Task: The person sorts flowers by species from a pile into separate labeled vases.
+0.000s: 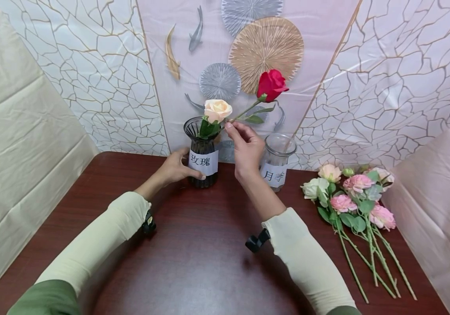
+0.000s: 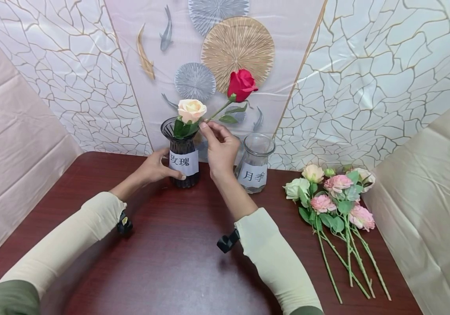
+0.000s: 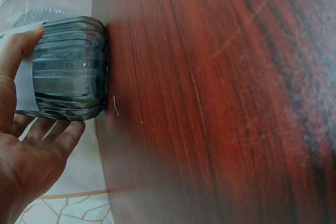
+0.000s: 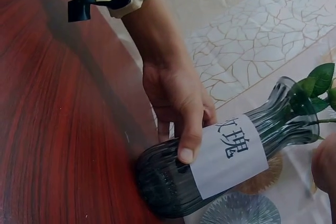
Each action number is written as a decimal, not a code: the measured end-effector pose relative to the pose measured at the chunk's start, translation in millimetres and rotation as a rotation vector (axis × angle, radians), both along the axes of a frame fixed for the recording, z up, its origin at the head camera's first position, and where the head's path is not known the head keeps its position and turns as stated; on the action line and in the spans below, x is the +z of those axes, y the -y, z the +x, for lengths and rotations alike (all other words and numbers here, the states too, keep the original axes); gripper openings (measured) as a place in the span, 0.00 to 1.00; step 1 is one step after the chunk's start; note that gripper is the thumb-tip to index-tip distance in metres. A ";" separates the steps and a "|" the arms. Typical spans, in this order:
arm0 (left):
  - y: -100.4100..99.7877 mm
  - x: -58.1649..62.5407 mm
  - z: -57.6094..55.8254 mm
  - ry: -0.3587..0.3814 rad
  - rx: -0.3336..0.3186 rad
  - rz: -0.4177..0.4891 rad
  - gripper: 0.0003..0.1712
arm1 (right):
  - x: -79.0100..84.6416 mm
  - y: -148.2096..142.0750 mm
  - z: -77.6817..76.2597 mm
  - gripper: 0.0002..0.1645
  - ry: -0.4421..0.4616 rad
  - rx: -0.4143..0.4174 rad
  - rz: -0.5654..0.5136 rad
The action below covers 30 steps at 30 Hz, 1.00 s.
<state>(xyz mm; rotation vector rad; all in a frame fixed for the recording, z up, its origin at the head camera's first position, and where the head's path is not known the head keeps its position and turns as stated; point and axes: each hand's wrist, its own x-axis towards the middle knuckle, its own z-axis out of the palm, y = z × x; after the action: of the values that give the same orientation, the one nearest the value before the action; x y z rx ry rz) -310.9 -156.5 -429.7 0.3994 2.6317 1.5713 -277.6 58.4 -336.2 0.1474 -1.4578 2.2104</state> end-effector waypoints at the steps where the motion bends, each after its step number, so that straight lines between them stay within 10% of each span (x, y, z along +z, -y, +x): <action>1: 0.0 -0.1 -0.1 0.001 -0.001 0.001 0.51 | -1.5 0.9 -0.7 0.08 0.013 -0.010 0.026; 13: 0.0 -1.3 -0.4 0.006 -0.001 0.007 0.50 | -15.8 7.7 2.3 0.16 0.075 -0.015 0.291; 30: -0.2 -1.2 0.5 -0.005 -0.008 0.017 0.49 | -40.1 -7.3 8.7 0.17 0.117 0.003 0.107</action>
<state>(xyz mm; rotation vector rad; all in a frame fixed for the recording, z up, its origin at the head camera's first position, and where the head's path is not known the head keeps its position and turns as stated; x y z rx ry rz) -310.4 -156.3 -431.0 0.4150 2.6182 1.5936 -269.0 65.7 -376.3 0.0563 -1.6411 2.1766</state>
